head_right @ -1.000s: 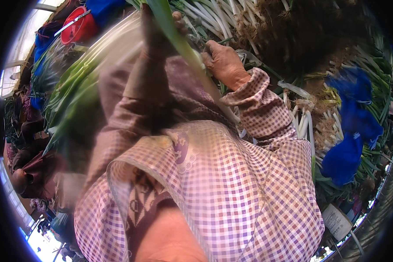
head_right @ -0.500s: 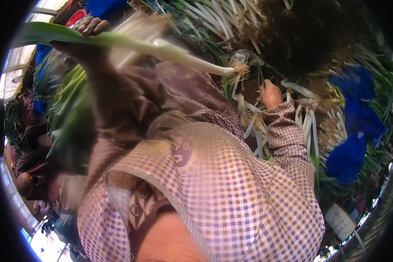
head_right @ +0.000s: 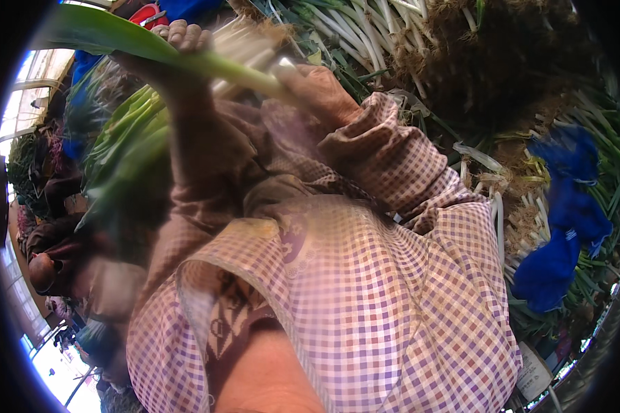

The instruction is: The person repeatedly picks up bunches of green onions from a large pile, aligns them, and places them into a neat stack. The person handles the vegetables by hand, sorting them one bunch at a time.

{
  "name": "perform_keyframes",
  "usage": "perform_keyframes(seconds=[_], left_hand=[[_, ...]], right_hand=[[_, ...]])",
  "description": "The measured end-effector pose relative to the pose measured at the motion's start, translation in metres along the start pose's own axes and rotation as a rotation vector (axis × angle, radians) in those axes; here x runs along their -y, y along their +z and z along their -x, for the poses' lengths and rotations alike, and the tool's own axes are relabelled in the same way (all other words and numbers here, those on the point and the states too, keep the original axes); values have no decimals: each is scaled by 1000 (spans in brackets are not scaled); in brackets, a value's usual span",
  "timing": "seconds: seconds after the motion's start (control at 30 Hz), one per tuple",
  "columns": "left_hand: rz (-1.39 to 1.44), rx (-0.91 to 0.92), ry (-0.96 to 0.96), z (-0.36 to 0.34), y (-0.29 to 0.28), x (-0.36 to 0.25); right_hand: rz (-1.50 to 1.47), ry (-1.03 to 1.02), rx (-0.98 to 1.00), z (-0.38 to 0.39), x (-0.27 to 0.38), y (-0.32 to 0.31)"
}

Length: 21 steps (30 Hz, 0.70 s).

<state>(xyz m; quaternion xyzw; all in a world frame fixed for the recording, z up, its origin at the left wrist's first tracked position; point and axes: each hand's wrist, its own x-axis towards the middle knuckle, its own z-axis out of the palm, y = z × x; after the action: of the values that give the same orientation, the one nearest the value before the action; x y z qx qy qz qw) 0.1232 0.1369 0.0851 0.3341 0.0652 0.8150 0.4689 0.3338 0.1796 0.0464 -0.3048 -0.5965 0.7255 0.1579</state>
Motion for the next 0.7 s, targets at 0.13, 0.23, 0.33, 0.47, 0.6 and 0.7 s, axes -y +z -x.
perform_keyframes(seconds=[0.13, 0.23, 0.33, 0.47, 0.6, 0.7], left_hand=[[-204, -104, 97, 11, -11, -1], [-187, -64, 140, 12, -12, -22], [-321, -347, 298, 13, -8, -55], [-550, -618, 437, 13, -5, -80], [-712, -786, 507, 16, 5, -95], [-813, -873, 564, 20, 19, -134]], right_hand=[[654, -45, -350, -10, -37, -23], [1044, 207, -510, -19, -73, -82], [1265, 511, -497, 13, -118, -145], [1428, 524, -517, 58, -171, -201], [1485, 562, -485, 87, -227, -241], [1228, 751, -224, 111, -257, -265]])
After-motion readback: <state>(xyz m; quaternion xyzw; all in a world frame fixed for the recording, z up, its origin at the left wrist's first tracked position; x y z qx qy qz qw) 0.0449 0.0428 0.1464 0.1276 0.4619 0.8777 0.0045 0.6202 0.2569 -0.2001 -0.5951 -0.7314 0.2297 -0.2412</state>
